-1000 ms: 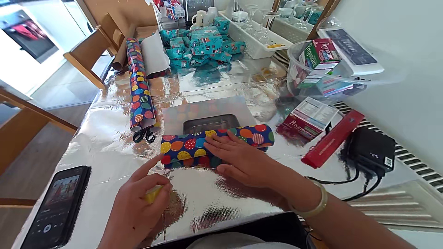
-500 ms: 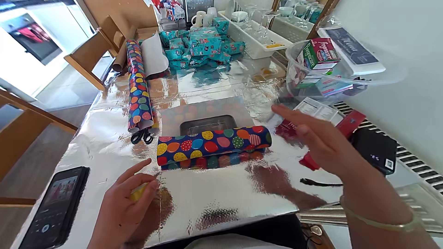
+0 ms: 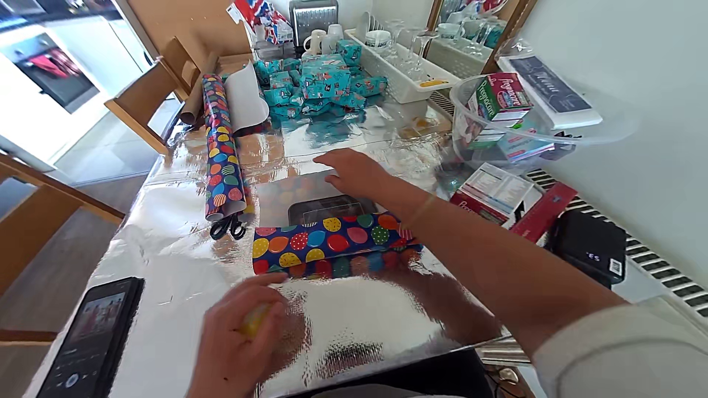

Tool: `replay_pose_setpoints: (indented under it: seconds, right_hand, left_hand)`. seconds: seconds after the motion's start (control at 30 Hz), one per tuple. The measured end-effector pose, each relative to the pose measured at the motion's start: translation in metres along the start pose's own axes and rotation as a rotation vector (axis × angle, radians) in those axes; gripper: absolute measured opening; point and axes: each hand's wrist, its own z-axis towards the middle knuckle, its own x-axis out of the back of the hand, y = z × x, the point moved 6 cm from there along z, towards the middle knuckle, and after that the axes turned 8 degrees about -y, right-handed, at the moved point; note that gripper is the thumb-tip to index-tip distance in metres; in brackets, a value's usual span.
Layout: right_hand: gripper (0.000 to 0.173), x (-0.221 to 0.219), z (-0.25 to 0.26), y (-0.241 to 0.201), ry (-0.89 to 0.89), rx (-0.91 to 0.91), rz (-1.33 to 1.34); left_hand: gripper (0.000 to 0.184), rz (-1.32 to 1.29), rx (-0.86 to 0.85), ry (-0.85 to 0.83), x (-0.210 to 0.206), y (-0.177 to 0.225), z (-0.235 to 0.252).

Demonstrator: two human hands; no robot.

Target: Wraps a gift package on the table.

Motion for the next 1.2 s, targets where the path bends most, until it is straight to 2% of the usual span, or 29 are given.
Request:
replay_pose_setpoints:
  seconds: [0.1,0.2,0.33,0.43,0.6,0.87,1.0,1.07,1.1,1.13,1.2]
  right_hand:
    - [0.054,-0.02,0.045,0.016,-0.176,-0.046,-0.011]
    - [0.04,-0.02,0.052,0.016,-0.225,-0.032,-0.032]
    - [0.024,-0.001,0.024,-0.002,-0.169,-0.022,-0.035]
    - [0.022,0.007,-0.004,-0.017,-0.099,0.013,-0.049]
    - [0.019,0.009,-0.035,-0.035,-0.024,0.104,-0.047]
    - [0.019,-0.001,-0.048,-0.028,0.012,0.16,0.041]
    - [0.028,0.018,-0.048,-0.015,0.265,0.15,-0.07]
    - [0.018,0.027,-0.054,-0.023,0.435,0.223,-0.207]
    - [0.013,0.028,-0.057,-0.03,0.45,0.253,-0.227]
    - [0.01,0.024,-0.056,-0.034,0.391,0.254,-0.205]
    - [0.018,0.008,-0.048,-0.03,0.121,0.136,-0.091]
  left_hand:
    - [0.024,-0.01,-0.058,-0.199,-0.043,0.024,0.011]
    - [0.023,0.185,-0.035,-0.359,-0.072,0.031,0.027]
    - [0.026,0.403,0.08,-0.459,-0.09,0.026,0.05]
    - [0.026,0.485,0.177,-0.476,-0.098,0.026,0.059]
    - [0.032,0.56,0.387,-0.639,-0.101,0.03,0.066]
    - [0.032,0.584,0.446,-0.691,-0.106,0.036,0.069]
    - [0.031,0.575,0.419,-0.652,-0.108,0.032,0.064]
    - [0.031,0.558,0.415,-0.654,-0.108,0.03,0.063]
    - [0.031,0.546,0.415,-0.659,-0.107,0.029,0.063]
    - [0.031,0.536,0.397,-0.648,-0.106,0.028,0.062]
    - [0.028,0.52,0.288,-0.558,-0.105,0.03,0.057]
